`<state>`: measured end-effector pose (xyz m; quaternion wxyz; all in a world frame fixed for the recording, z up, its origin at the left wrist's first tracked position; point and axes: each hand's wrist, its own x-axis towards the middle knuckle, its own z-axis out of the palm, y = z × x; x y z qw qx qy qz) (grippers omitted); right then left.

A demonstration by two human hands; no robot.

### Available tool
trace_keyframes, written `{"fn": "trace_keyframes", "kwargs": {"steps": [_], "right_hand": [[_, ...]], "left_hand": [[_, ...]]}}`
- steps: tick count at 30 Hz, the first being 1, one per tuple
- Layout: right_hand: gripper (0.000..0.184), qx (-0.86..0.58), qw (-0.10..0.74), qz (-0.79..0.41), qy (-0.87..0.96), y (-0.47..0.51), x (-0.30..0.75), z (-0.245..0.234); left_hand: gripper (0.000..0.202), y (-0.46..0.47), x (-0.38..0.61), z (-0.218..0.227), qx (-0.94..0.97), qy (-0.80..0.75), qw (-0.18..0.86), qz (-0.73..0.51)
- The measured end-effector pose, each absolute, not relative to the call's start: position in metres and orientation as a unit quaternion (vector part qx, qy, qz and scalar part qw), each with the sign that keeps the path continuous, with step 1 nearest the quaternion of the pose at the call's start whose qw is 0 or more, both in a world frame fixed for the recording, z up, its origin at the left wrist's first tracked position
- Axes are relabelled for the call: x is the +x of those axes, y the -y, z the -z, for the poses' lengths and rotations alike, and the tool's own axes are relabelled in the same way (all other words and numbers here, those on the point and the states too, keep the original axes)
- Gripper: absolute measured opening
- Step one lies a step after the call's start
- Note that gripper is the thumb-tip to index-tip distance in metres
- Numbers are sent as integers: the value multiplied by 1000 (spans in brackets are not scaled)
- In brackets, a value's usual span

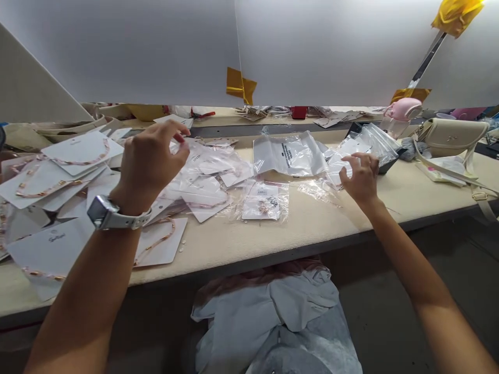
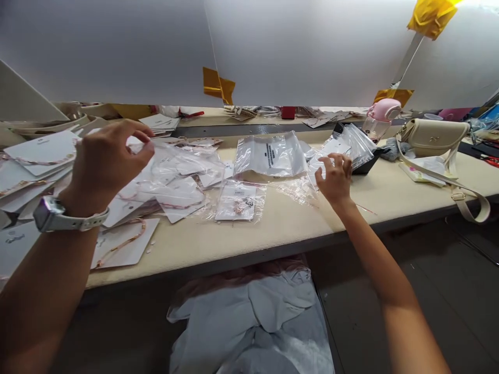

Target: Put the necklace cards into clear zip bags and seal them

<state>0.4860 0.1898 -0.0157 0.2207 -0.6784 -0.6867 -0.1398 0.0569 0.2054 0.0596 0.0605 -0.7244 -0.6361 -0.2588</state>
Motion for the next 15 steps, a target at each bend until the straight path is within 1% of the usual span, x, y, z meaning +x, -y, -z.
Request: {"fn": "trace_keyframes", "kwargs": {"steps": [3, 5, 7, 9, 11, 13, 14, 15], "right_hand": [[23, -593, 273, 148, 743, -182, 457, 6], [19, -509, 316, 157, 785, -174, 436, 0], [19, -407, 354, 172, 824, -163, 415, -4], [18, -305, 373, 191, 855, -150, 395, -7], [13, -204, 357, 205, 888, -137, 378, -8], [9, -119, 313, 214, 918, -126, 363, -7], [7, -93, 287, 212, 929, -122, 357, -6], [5, -79, 265, 208, 938, -119, 352, -6]], "left_hand": [[24, -215, 66, -59, -712, 604, 20, 358], [22, -219, 78, -61, -704, 577, -18, 413], [23, -224, 94, -63, -698, 554, -58, 451], [28, -235, 110, -68, -702, 519, -81, 482], [37, -255, 122, -76, -721, 478, -52, 499], [46, -282, 130, -85, -721, 471, 14, 508], [50, -295, 133, -89, -709, 480, 21, 516], [48, -307, 136, -91, -687, 501, 23, 526]]}}
